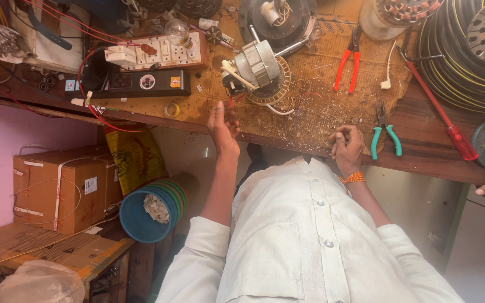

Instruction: The person holds a small electric motor, rotates it to inspect the windings, and uses pliers to strip and adjust wires. The motor is placed on a workbench cluttered with other motor parts and tools.

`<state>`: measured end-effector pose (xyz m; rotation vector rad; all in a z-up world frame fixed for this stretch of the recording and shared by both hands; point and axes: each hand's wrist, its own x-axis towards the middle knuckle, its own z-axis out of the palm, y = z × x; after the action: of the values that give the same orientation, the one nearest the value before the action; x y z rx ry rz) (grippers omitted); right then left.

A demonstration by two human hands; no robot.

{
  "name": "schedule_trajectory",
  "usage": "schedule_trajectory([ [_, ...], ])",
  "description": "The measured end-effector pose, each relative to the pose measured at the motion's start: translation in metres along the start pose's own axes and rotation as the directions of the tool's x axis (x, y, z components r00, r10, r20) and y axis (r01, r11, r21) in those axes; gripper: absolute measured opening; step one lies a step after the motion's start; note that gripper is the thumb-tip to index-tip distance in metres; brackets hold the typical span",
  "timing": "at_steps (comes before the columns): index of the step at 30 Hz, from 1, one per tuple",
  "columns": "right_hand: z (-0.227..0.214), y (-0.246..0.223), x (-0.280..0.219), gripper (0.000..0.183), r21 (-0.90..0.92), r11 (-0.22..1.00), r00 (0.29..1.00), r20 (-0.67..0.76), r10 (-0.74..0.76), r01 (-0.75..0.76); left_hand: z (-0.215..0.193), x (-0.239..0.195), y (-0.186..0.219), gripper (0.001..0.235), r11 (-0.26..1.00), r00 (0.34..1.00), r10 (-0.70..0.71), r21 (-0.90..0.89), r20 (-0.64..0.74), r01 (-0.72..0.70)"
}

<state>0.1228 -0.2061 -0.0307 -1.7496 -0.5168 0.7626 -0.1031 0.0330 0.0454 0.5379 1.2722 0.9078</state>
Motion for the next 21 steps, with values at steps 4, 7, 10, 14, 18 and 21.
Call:
schedule_trajectory([
  [4, 0.0, -0.005, 0.001, 0.01, -0.016, 0.999, 0.999, -0.01, 0.031, -0.031, 0.014, -0.014, 0.015, 0.021, 0.797, 0.871, 0.485, 0.37, 0.082, -0.478],
  [7, 0.002, -0.008, 0.002, 0.01, -0.039, 0.999, 0.999, -0.012, 0.036, -0.037, 0.025, -0.019, 0.036, 0.043, 0.297, 0.614, 0.711, 0.644, 0.344, -0.705],
  [10, 0.002, -0.01, 0.0, 0.009, -0.069, 0.997, 1.0, -0.01, 0.022, -0.022, 0.033, -0.016, 0.061, 0.068, -0.132, 0.378, 0.658, 0.594, 0.651, -0.793],
  [14, 0.002, -0.012, 0.0, 0.008, -0.064, 0.998, 1.0, -0.012, 0.025, -0.025, 0.033, -0.005, 0.083, 0.069, -0.102, 0.413, 0.475, 0.514, 0.777, -0.852],
  [18, 0.001, -0.012, 0.0, 0.008, -0.053, 0.998, 1.0, -0.005, 0.028, -0.029, 0.028, 0.004, 0.079, 0.055, 0.072, 0.51, 0.448, 0.539, 0.734, -0.839],
  [21, 0.001, -0.01, -0.001, 0.008, -0.059, 0.998, 1.0, -0.012, 0.016, -0.017, 0.022, 0.008, 0.068, 0.053, 0.135, 0.494, 0.508, 0.501, 0.706, -0.855],
])
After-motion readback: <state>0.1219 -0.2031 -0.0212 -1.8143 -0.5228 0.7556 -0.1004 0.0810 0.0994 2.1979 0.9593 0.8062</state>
